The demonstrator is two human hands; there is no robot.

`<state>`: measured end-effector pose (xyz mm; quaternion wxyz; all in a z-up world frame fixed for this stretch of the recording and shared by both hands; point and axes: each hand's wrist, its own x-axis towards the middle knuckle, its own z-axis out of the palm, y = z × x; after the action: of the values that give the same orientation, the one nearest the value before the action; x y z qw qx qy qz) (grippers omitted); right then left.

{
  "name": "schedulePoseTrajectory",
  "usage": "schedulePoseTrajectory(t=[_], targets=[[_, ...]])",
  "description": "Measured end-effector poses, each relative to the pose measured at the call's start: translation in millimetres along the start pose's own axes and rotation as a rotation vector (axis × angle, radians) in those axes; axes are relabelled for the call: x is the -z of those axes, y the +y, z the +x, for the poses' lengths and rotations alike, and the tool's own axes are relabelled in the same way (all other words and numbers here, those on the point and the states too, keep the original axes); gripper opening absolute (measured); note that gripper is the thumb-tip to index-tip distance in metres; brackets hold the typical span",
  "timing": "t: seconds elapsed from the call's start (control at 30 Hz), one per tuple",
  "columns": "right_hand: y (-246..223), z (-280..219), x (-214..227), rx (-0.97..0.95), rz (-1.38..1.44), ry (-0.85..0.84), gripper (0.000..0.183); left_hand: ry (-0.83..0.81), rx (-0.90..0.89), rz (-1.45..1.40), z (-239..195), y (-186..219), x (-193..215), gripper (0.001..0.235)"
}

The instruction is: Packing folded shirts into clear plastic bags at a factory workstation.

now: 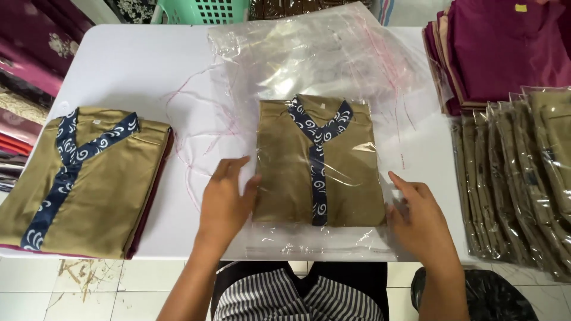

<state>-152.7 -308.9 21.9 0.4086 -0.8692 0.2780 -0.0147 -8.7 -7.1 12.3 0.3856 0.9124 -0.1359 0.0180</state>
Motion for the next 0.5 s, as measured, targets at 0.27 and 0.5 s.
schedulePoseTrajectory(t=[0.27,0.5], targets=[[-12.7,14.8,-48.1,0.485,-0.451,-0.095,0.067,-0.313,-0.422,0.412,7.1,4.4,-51.5,0.078],[1.3,20.0,-60.7,0.427,-0.588,-0.114,0.066,-0.430,-0.313,0.413,10.9,0.8,-59.2,0.080]])
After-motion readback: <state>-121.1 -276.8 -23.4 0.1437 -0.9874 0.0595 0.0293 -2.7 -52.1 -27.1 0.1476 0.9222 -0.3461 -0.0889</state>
